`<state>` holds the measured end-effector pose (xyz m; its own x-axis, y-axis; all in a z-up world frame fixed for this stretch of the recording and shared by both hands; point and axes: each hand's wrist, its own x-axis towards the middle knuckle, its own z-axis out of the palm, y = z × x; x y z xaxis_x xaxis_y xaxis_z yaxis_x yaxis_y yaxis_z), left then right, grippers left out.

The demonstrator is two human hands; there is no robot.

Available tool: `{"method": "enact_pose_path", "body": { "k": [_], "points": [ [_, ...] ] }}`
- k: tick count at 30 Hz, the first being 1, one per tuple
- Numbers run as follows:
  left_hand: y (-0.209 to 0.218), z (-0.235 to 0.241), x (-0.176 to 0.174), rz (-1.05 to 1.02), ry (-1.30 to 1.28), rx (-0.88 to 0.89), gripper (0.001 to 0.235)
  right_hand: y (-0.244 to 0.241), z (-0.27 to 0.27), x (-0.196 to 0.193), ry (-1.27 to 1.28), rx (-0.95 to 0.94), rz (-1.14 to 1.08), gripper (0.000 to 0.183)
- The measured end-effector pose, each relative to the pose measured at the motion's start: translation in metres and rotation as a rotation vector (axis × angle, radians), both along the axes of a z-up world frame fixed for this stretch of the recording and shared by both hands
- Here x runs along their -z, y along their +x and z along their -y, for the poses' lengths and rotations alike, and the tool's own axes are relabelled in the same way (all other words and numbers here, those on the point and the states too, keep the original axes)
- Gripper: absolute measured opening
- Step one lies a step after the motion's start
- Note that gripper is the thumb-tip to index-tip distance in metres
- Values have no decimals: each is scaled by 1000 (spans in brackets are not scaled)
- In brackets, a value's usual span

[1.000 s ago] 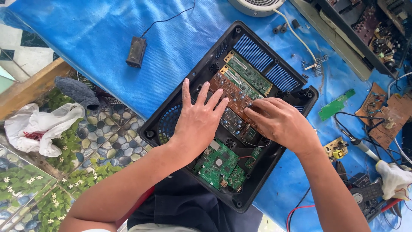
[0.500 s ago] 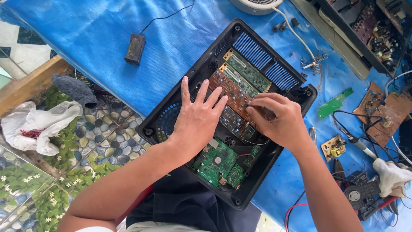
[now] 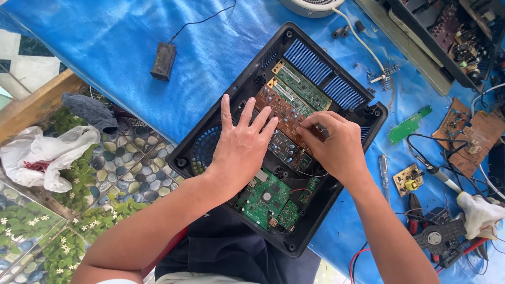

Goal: The person works on the internal components of a disassembled electronic device, likely a speaker or amplifier, placed on a blue tarp. They use their hands to connect wires to the circuit board and adjust components within the black plastic casing.

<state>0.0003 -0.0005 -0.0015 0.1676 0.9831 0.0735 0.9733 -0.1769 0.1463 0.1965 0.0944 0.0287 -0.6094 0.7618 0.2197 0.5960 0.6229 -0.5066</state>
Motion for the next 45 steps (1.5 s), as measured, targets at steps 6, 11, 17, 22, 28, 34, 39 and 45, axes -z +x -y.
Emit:
{"method": "enact_pose_path", "body": {
  "k": [6,11,17,22,28,34,39,45],
  "points": [
    [0,-1,1,11,-8,-6,51,5,-2,9,133,-67,87,14],
    [1,1,1,2,1,-3,51,11,0,21,308,-154,195,13],
    [0,0,0,1,1,0,50,14,-6,27,302,-166,170,13],
    [0,0,0,-2,0,-3,50,13,-4,19,211,-168,98,15],
    [0,0,1,-6,10,3,48,10,-3,15,167,-147,72,15],
    [-1,0,2,12,27,3,44,9,-1,9,131,-138,50,17],
    [-1,1,2,12,35,-6,44,13,3,1,123,-158,73,22],
    [-11,13,-18,128,123,-14,67,16,12,-13,62,-139,67,31]
  ]
}}
